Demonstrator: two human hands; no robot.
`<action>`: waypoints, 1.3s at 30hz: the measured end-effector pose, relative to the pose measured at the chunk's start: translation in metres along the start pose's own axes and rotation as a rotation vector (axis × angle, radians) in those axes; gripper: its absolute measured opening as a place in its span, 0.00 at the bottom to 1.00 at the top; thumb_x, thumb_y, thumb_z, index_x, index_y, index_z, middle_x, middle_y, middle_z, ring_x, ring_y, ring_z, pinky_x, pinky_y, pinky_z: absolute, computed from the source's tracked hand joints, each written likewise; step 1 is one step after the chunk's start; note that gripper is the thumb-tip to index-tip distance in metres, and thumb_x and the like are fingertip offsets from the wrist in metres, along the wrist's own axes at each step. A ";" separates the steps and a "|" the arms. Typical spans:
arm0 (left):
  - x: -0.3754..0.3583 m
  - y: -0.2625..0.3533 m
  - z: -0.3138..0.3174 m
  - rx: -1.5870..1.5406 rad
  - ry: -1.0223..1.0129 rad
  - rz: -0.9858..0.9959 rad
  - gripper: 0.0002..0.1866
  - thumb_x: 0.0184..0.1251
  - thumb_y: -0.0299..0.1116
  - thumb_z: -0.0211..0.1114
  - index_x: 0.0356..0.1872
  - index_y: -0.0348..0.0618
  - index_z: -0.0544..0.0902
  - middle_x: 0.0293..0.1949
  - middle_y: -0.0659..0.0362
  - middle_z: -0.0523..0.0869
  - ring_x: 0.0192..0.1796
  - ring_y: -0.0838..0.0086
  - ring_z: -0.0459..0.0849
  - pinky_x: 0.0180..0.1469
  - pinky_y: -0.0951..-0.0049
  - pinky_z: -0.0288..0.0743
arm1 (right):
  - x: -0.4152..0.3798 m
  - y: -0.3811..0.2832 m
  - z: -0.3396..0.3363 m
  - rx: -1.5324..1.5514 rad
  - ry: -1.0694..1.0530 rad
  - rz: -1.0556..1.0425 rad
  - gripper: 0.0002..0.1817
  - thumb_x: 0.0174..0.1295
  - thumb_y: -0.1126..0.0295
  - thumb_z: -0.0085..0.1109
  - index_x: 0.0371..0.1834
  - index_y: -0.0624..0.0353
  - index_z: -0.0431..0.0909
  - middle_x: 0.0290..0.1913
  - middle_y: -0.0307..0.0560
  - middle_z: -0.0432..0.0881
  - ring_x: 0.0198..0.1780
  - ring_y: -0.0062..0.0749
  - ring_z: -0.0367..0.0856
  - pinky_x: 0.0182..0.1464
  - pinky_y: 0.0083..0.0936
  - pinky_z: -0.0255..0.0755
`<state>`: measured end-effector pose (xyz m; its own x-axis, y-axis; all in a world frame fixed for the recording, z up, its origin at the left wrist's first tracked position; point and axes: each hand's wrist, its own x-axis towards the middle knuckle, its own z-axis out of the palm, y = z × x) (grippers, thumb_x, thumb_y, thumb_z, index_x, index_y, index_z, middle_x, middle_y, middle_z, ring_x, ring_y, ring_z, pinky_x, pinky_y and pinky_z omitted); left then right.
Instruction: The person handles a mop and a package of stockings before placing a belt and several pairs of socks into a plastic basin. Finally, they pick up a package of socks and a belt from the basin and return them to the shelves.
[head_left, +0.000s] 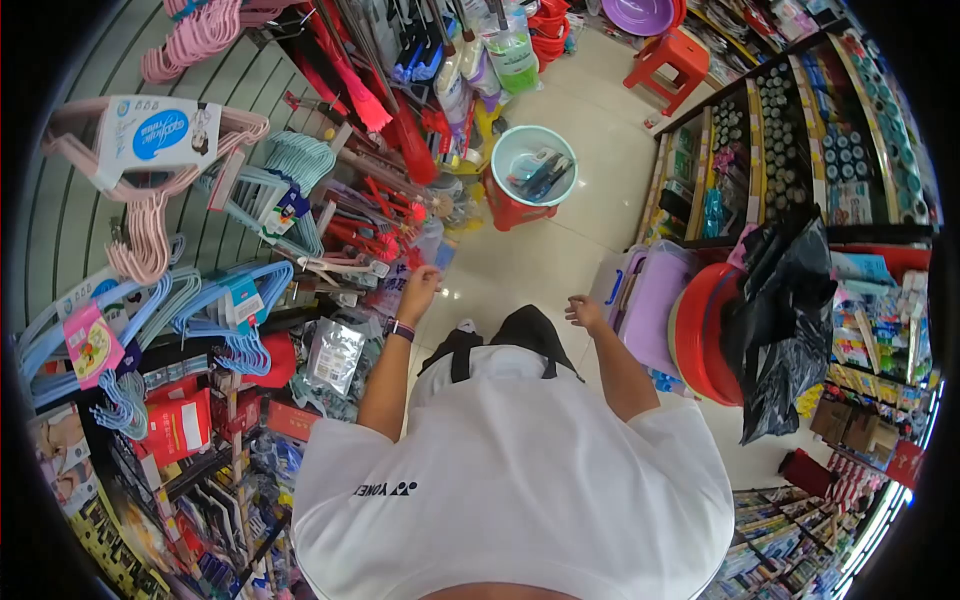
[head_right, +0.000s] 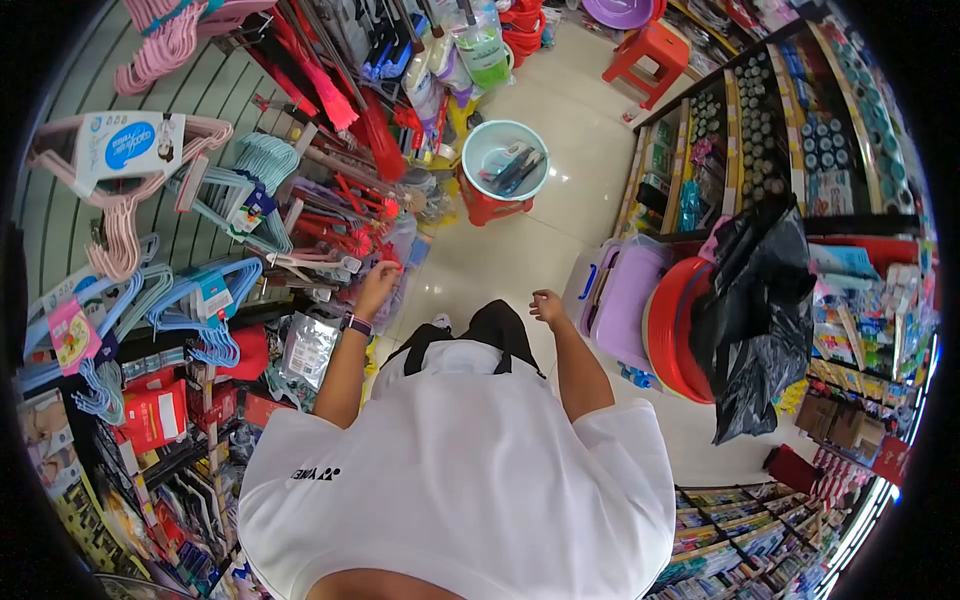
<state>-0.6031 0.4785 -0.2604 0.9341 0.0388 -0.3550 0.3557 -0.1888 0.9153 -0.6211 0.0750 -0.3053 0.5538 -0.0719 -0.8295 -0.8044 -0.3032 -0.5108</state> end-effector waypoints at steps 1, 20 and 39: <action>0.006 0.001 0.005 0.001 0.007 -0.009 0.11 0.63 0.32 0.53 0.42 0.37 0.74 0.32 0.56 0.82 0.30 0.75 0.80 0.33 0.78 0.72 | 0.011 -0.011 -0.004 -0.018 -0.018 0.000 0.18 0.64 0.63 0.42 0.54 0.57 0.67 0.42 0.53 0.79 0.37 0.37 0.80 0.40 0.32 0.74; 0.199 0.023 0.183 -0.057 -0.023 -0.473 0.13 0.65 0.32 0.52 0.48 0.38 0.72 0.39 0.56 0.81 0.38 0.74 0.80 0.40 0.77 0.72 | 0.460 -0.078 -0.047 -0.061 0.076 -0.146 0.20 0.54 0.81 0.43 0.52 0.69 0.68 0.39 0.56 0.78 0.35 0.33 0.78 0.35 0.23 0.74; 0.257 0.017 0.178 0.088 -0.062 -0.608 0.12 0.63 0.24 0.49 0.47 0.38 0.72 0.39 0.54 0.80 0.36 0.73 0.81 0.40 0.77 0.73 | 0.485 -0.191 0.036 -0.046 0.480 0.171 0.34 0.43 0.69 0.67 0.52 0.52 0.57 0.56 0.68 0.58 0.52 0.58 0.68 0.53 0.40 0.66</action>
<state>-0.3630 0.3110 -0.3701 0.5602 0.1080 -0.8213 0.8176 -0.2316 0.5272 -0.2065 0.1320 -0.6183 0.4602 -0.5492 -0.6976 -0.8878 -0.2901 -0.3573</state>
